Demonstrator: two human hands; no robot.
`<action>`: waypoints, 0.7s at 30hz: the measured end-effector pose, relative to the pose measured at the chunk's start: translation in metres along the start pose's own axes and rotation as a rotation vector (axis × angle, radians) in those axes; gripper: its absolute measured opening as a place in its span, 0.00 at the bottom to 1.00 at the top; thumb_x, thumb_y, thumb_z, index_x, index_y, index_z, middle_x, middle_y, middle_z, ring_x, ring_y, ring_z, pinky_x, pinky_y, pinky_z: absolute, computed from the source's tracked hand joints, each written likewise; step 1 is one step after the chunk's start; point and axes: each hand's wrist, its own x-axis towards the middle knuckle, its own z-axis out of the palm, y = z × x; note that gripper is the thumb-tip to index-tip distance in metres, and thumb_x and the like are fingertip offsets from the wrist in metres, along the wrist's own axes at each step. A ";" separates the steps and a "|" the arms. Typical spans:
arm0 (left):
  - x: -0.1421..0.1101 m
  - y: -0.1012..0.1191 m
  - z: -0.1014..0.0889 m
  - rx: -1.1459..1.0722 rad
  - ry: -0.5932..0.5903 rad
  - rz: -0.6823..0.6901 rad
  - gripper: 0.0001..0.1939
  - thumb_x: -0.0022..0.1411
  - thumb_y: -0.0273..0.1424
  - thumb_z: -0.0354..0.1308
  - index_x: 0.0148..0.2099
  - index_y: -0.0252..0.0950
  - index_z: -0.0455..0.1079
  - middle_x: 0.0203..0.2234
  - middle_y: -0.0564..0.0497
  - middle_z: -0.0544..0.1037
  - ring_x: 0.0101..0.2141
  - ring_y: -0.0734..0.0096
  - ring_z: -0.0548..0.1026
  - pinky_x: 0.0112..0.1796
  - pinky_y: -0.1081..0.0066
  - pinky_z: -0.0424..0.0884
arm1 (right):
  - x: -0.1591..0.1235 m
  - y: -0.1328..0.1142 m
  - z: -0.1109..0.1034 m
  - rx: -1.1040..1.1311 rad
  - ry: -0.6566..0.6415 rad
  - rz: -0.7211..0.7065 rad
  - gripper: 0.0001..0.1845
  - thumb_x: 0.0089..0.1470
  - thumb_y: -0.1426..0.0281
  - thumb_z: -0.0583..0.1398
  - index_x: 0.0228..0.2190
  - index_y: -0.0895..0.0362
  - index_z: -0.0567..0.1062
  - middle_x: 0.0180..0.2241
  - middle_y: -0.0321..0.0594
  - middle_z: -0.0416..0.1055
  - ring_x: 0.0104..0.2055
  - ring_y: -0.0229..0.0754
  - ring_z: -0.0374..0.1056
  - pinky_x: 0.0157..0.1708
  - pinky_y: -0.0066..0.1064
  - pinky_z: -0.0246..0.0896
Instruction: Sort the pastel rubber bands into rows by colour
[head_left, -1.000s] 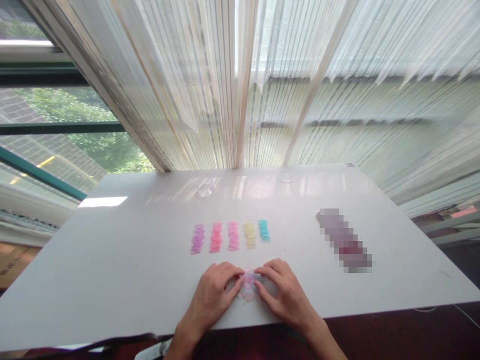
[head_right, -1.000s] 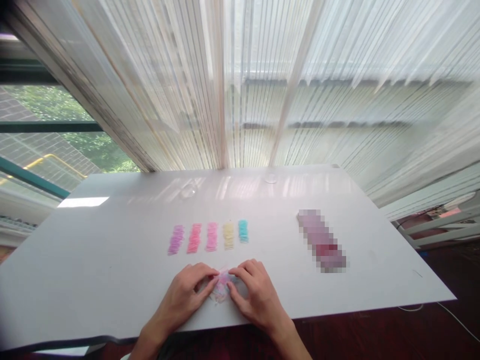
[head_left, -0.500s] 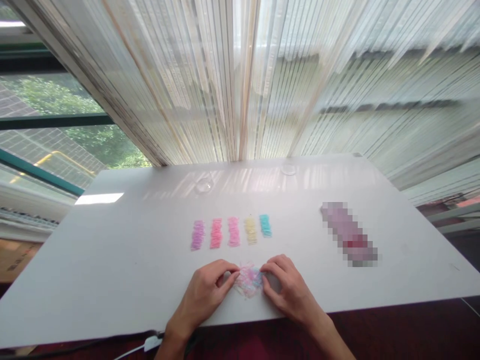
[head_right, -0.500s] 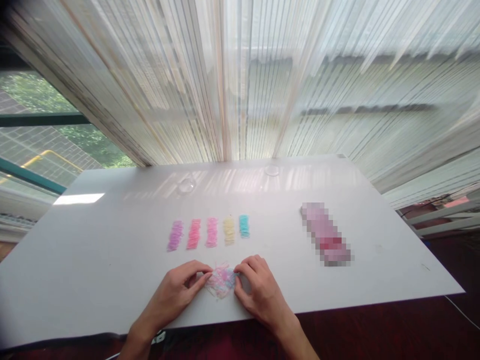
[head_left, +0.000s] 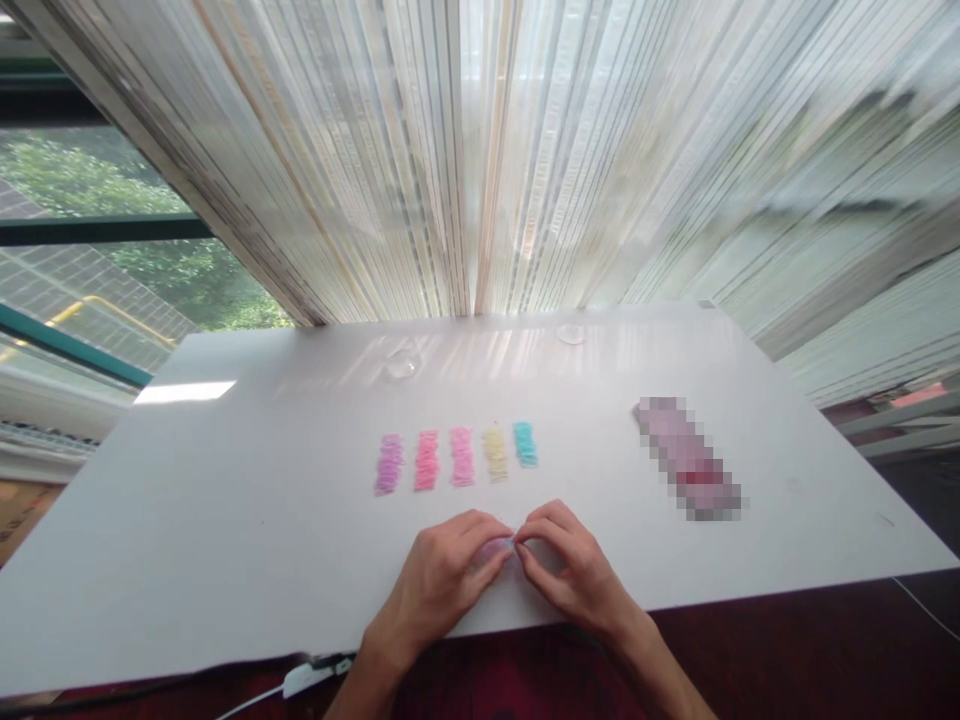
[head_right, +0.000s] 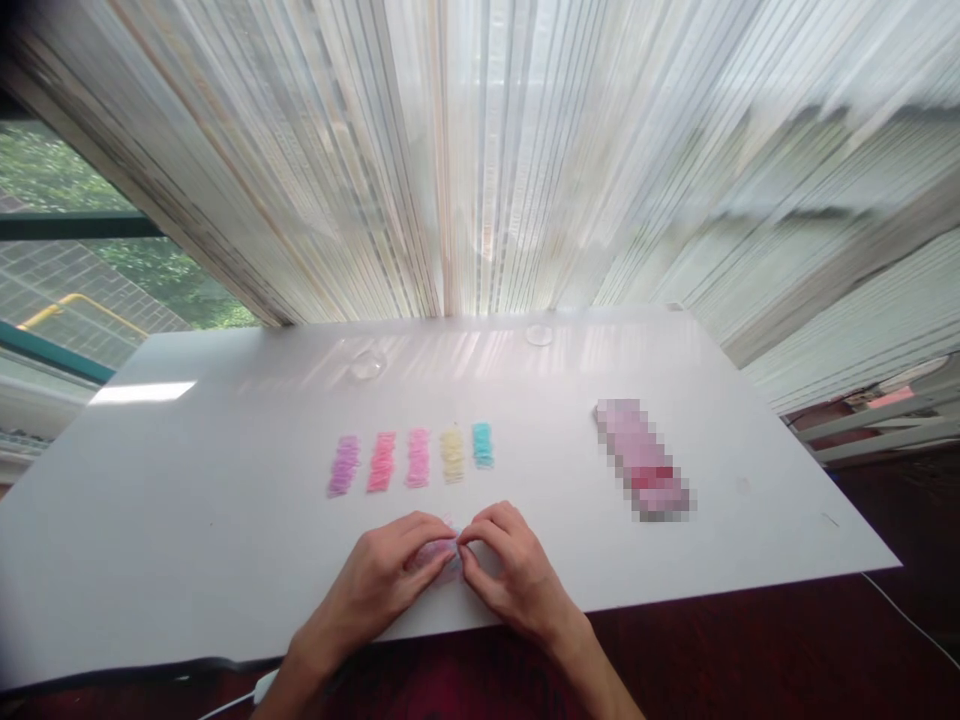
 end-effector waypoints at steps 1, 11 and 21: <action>0.001 0.000 0.001 -0.016 -0.001 0.006 0.08 0.71 0.29 0.57 0.49 0.40 0.75 0.39 0.51 0.83 0.38 0.68 0.80 0.40 0.73 0.75 | 0.000 -0.001 -0.001 0.013 0.002 0.005 0.08 0.61 0.77 0.60 0.39 0.53 0.75 0.37 0.40 0.71 0.40 0.43 0.70 0.41 0.33 0.69; 0.000 -0.008 0.003 -0.143 0.048 -0.089 0.06 0.70 0.30 0.59 0.45 0.40 0.77 0.34 0.53 0.82 0.28 0.74 0.74 0.34 0.75 0.72 | 0.005 -0.001 0.001 0.021 0.040 0.012 0.05 0.63 0.74 0.61 0.39 0.53 0.76 0.33 0.38 0.74 0.36 0.41 0.71 0.37 0.31 0.68; -0.001 -0.009 -0.003 -0.050 0.032 -0.092 0.05 0.69 0.30 0.59 0.43 0.41 0.78 0.32 0.55 0.83 0.29 0.74 0.78 0.33 0.76 0.72 | 0.010 0.007 -0.001 -0.026 0.086 0.034 0.04 0.64 0.73 0.61 0.38 0.54 0.78 0.32 0.38 0.76 0.34 0.40 0.72 0.36 0.30 0.70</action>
